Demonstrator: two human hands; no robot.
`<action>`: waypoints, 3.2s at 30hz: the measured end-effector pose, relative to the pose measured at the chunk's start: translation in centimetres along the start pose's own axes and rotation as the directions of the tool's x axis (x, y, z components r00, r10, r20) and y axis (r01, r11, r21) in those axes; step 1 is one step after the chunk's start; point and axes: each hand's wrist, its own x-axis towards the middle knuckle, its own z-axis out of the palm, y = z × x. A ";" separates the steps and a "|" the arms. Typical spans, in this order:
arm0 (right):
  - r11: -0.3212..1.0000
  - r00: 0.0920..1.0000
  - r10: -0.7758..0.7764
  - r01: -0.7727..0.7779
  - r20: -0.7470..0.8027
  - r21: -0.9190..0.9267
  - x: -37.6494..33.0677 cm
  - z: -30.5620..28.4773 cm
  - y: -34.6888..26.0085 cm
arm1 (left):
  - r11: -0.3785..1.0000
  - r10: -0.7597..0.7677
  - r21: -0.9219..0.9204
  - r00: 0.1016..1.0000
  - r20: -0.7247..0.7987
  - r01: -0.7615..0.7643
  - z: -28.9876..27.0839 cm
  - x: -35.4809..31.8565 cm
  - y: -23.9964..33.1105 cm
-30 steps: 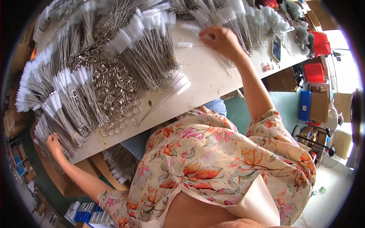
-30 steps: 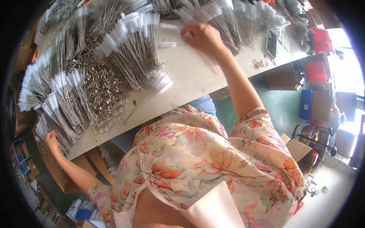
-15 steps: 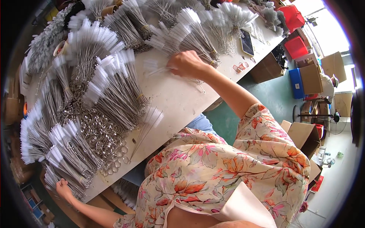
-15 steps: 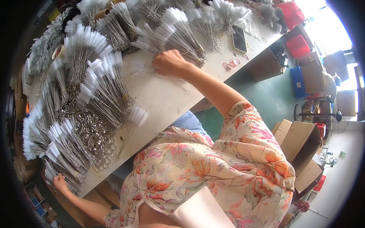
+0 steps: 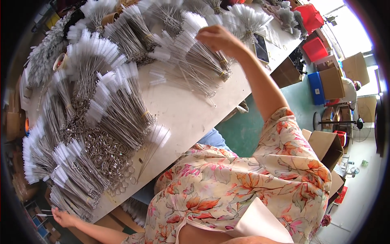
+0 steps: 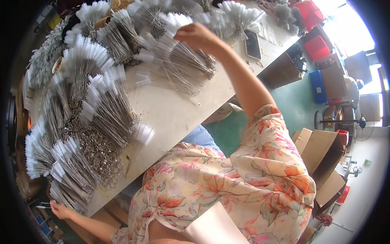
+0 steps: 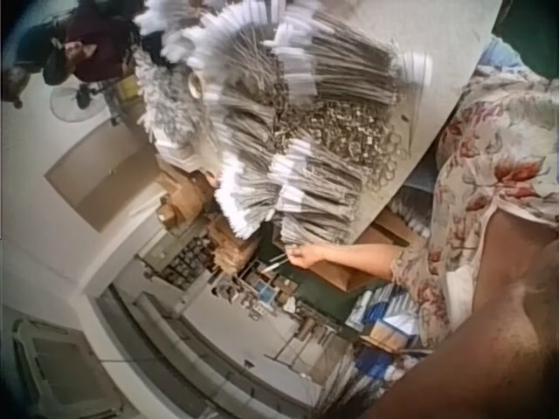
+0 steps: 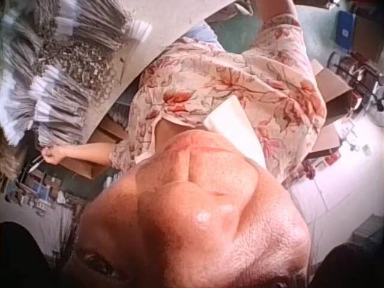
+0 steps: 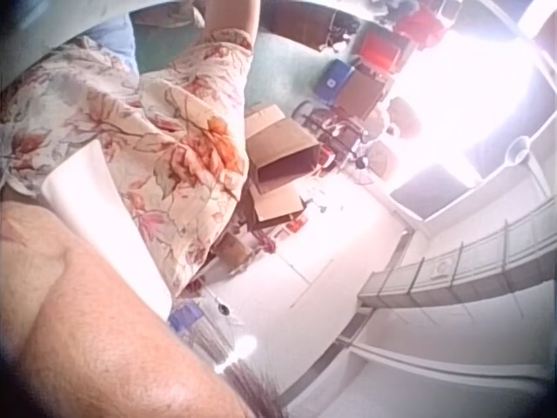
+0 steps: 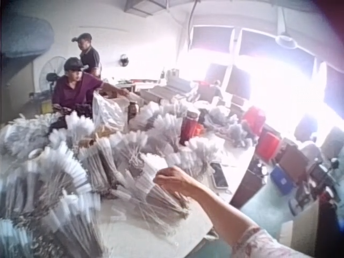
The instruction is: Assembling small white brushes by attaching metal rings.
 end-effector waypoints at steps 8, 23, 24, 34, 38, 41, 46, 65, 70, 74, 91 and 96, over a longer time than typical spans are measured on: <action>0.916 0.904 -0.184 0.015 -0.386 -0.402 8.0 -14.0 4.9 | 0.991 -0.020 -0.129 0.987 0.159 0.041 1.1 -4.6 7.5; 0.938 0.999 0.031 -0.033 0.011 0.345 1.3 -14.3 6.4 | 0.392 0.013 -0.513 0.554 0.833 0.763 3.4 -11.8 13.6; 0.779 0.988 -0.062 -0.040 0.141 0.626 0.1 -14.4 5.5 | 0.414 0.025 -0.545 0.589 0.808 0.729 4.3 -13.6 15.5; 0.563 0.906 -0.400 0.125 0.138 0.817 -6.8 15.0 -9.6 | 0.657 0.539 -0.649 0.364 0.760 0.383 9.8 -27.0 29.9; 0.732 0.842 -0.401 0.057 0.362 0.679 -9.0 18.9 -10.2 | 0.536 0.424 -0.606 0.433 0.796 0.588 10.2 -27.4 28.9; 0.653 0.849 -0.529 0.393 0.018 0.647 -8.6 19.3 -9.4 | 0.355 0.528 -0.911 0.760 0.379 0.208 9.9 -26.5 27.5; 0.617 0.885 -0.321 -0.075 0.337 0.783 -8.8 21.4 -6.7 | 0.487 0.491 -0.791 0.633 0.599 0.370 8.3 -28.6 25.0; 0.959 0.666 -0.257 0.086 0.701 0.270 -12.4 21.4 -11.2 | 0.405 0.764 -0.802 0.319 0.561 0.439 5.4 -22.2 21.7; 0.938 0.542 -0.183 -0.154 0.820 0.311 -12.8 21.0 -10.5 | 0.390 0.783 -0.882 0.409 0.469 0.264 4.1 -23.3 21.8; 0.990 0.487 -0.016 -0.114 0.873 0.082 -13.0 18.9 -7.8 | 0.566 0.790 -0.821 0.339 0.511 -0.081 2.2 -25.4 21.6; 0.685 0.559 -0.627 0.727 0.543 0.043 -15.1 27.1 -6.5 | 0.741 0.141 -0.437 0.519 0.843 0.509 -1.0 -25.8 15.6; 0.775 0.529 -0.600 0.571 0.600 0.272 -13.5 26.6 -8.2 | 0.729 0.395 -0.541 0.388 0.833 0.419 -0.8 -21.4 17.4</action>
